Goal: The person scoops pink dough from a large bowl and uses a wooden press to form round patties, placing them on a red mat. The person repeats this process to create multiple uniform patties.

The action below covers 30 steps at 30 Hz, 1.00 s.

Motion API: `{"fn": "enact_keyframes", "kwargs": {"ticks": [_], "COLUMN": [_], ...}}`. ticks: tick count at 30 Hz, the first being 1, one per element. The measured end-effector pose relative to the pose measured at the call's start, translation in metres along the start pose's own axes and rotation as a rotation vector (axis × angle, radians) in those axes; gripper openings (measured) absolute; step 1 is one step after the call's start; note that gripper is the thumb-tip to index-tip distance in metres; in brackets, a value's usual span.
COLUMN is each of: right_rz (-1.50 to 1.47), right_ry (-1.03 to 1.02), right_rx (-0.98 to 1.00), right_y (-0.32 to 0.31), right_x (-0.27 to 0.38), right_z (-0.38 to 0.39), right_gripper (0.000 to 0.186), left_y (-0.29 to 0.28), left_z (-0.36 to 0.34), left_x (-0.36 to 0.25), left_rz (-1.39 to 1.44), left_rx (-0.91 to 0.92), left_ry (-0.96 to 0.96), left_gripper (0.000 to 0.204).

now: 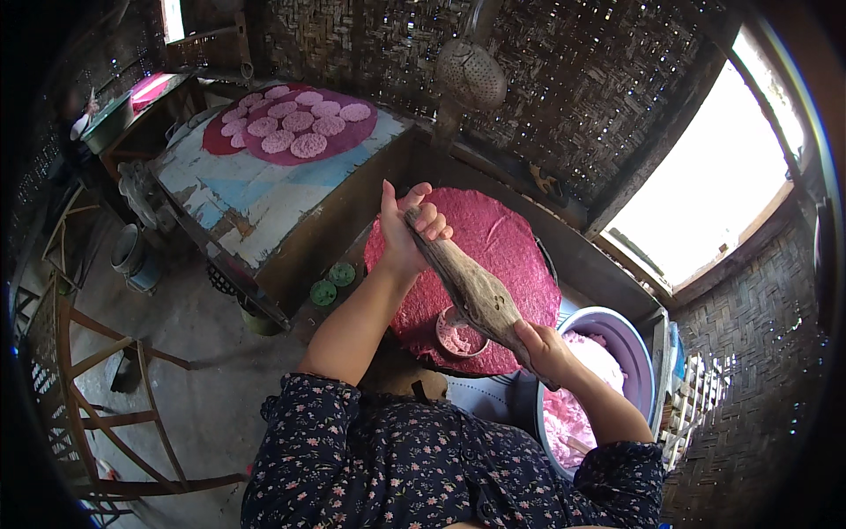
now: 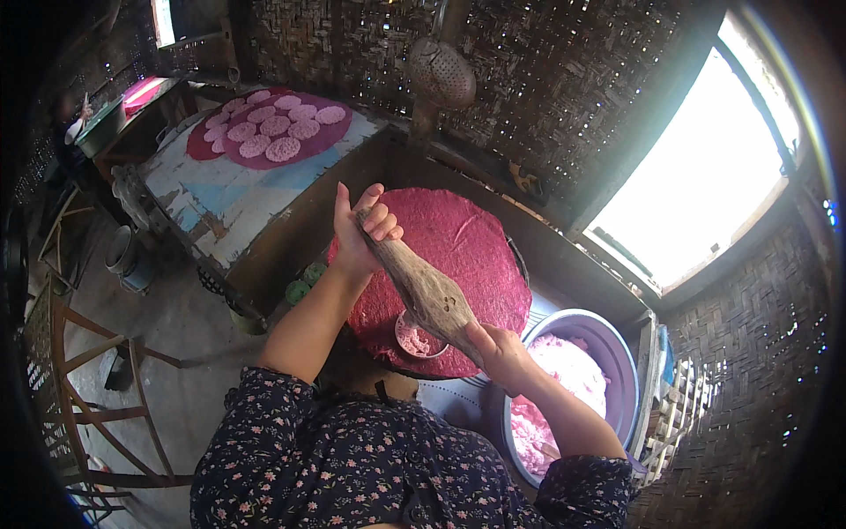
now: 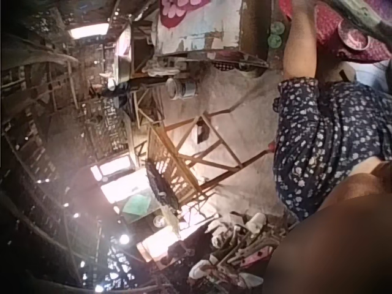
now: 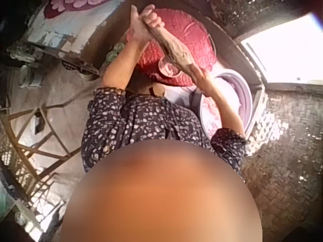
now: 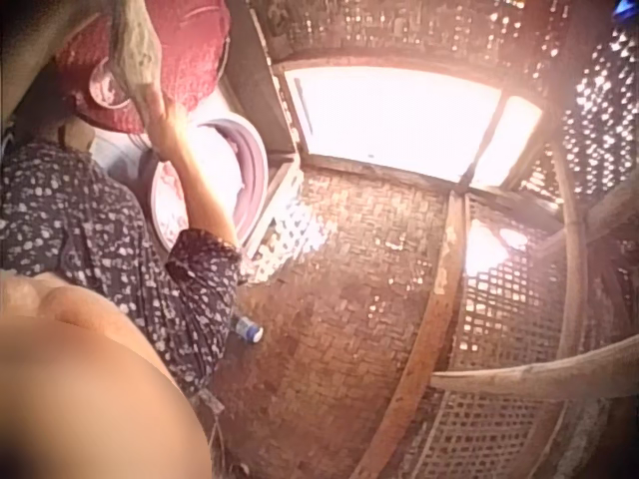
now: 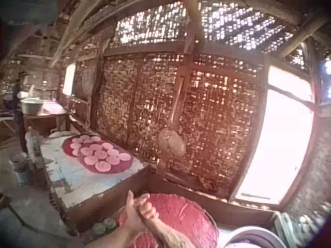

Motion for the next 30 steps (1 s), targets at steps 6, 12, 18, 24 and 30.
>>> {"fn": "enact_keyframes", "kwargs": {"ticks": [6, 12, 18, 24, 30], "right_rz": [0.108, -0.142, -0.294, -0.397, -0.412], "right_ry": [-0.096, -0.003, -0.003, -0.060, -0.145], "right_rx": [-0.083, -0.043, -0.102, -0.117, -0.185], "right_y": [-0.012, -0.010, -0.005, 0.000, -0.009], "right_x": [0.002, -0.015, -0.019, -0.020, -0.019], "right_z": [0.000, 0.012, 0.015, 0.017, 0.026], "right_gripper": [0.061, 0.060, 0.059, 0.057, 0.054], "left_y": [0.013, -0.001, -0.059, -0.075, -0.037], "left_z": [-0.014, -0.009, 0.038, 0.058, 0.073], "left_x": [0.012, 0.028, 0.067, 0.086, 0.095], "left_rz": [-0.017, -0.134, -1.233, -1.475, -1.588], "left_rx": [0.106, -0.115, -0.505, -0.413, -0.155], "left_ry": [-0.047, -0.165, -0.622, -0.625, -0.558], "left_gripper": [0.065, 0.077, 0.070, 0.069, 0.067]}}
Point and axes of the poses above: each hand's wrist, its own z-axis away from the middle knuckle, its own y-axis out of the palm, x = y × z, the point moved 10 cm from there along -z, towards the middle knuckle, and after that the axes turned 10 degrees about -y, right-handed, at the moved point
